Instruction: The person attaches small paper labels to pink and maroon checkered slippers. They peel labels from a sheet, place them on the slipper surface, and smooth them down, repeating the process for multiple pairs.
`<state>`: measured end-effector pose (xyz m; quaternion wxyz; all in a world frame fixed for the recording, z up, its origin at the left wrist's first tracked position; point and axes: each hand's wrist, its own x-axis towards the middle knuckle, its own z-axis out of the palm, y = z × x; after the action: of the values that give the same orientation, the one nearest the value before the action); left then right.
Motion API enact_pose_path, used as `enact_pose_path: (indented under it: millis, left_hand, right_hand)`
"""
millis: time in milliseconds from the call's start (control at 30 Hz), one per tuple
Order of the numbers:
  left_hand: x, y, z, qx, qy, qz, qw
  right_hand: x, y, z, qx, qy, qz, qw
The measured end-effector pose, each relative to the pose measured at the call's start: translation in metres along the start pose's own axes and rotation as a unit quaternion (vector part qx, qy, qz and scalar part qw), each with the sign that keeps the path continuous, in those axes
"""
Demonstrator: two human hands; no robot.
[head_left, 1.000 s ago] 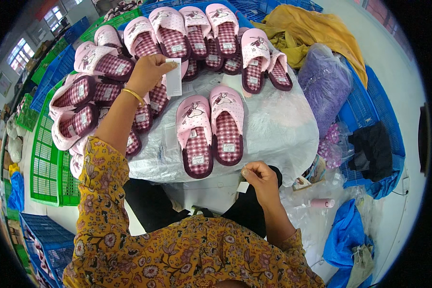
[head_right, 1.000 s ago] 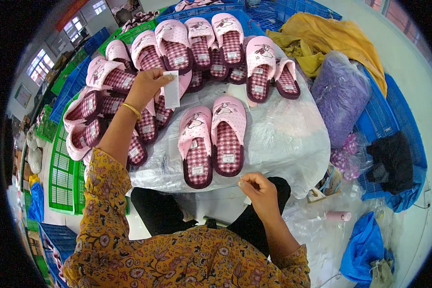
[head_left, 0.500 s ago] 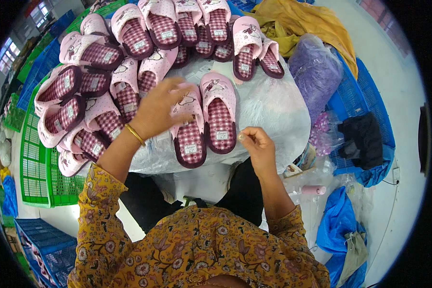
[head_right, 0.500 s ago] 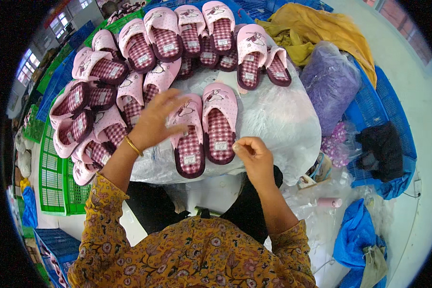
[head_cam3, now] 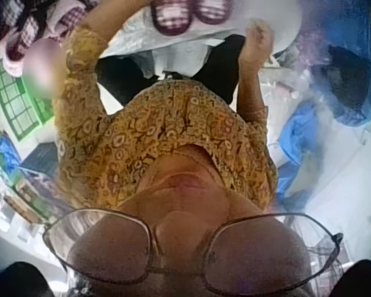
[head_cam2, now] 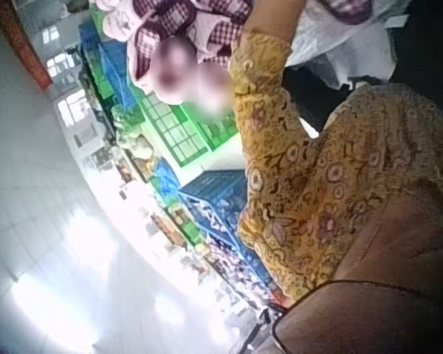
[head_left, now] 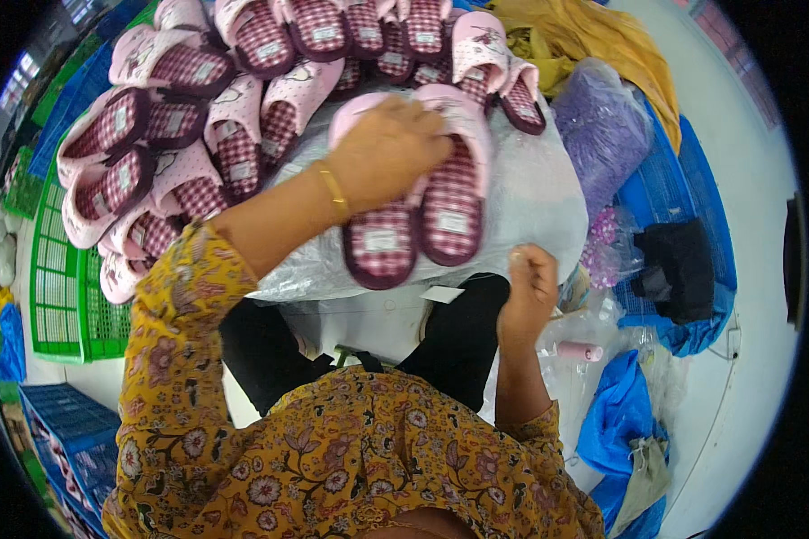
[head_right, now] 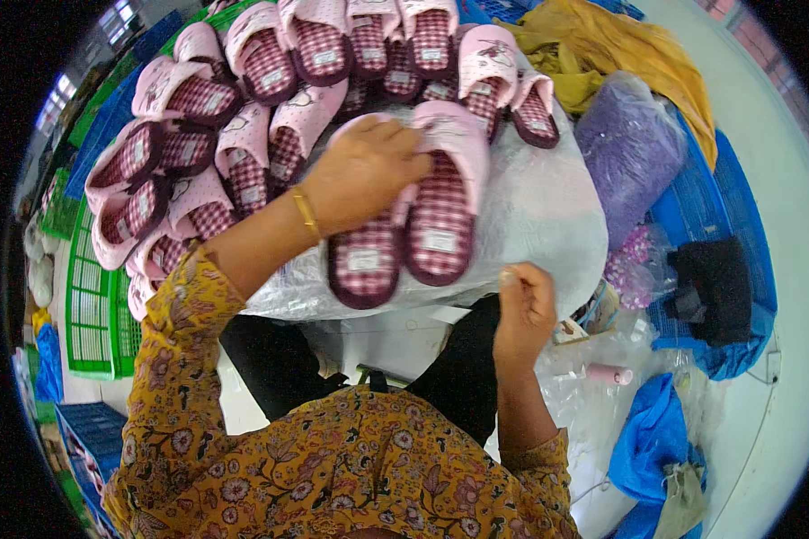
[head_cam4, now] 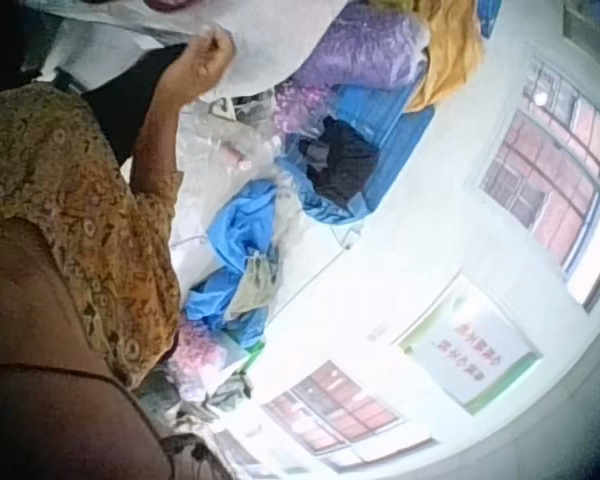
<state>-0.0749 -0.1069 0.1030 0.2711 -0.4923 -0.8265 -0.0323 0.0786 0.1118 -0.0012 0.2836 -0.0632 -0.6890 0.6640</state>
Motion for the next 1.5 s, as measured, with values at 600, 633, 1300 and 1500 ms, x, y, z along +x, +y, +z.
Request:
enact_pose_path:
  millis: [600, 633, 1300, 1500]
  left_hand:
    - [-0.009, 0.058, 0.064, -0.198, 0.092, -0.068, 0.974]
    - [-0.017, 0.052, 0.062, -0.207, 0.079, -0.081, 0.972]
    - [0.010, 0.058, 0.079, -0.092, 0.068, -0.091, 0.989]
    - [0.017, 0.047, 0.076, -0.089, 0.028, 0.017, 0.996]
  right_hand:
    - [0.043, 0.053, 0.008, -0.274, -0.022, -0.121, 0.954]
    - [0.045, 0.052, 0.011, -0.277, -0.022, -0.127, 0.952]
    - [0.065, 0.048, 0.007, -0.289, -0.056, -0.124, 0.948]
    - [0.065, 0.054, 0.006, -0.267, -0.048, -0.120, 0.955]
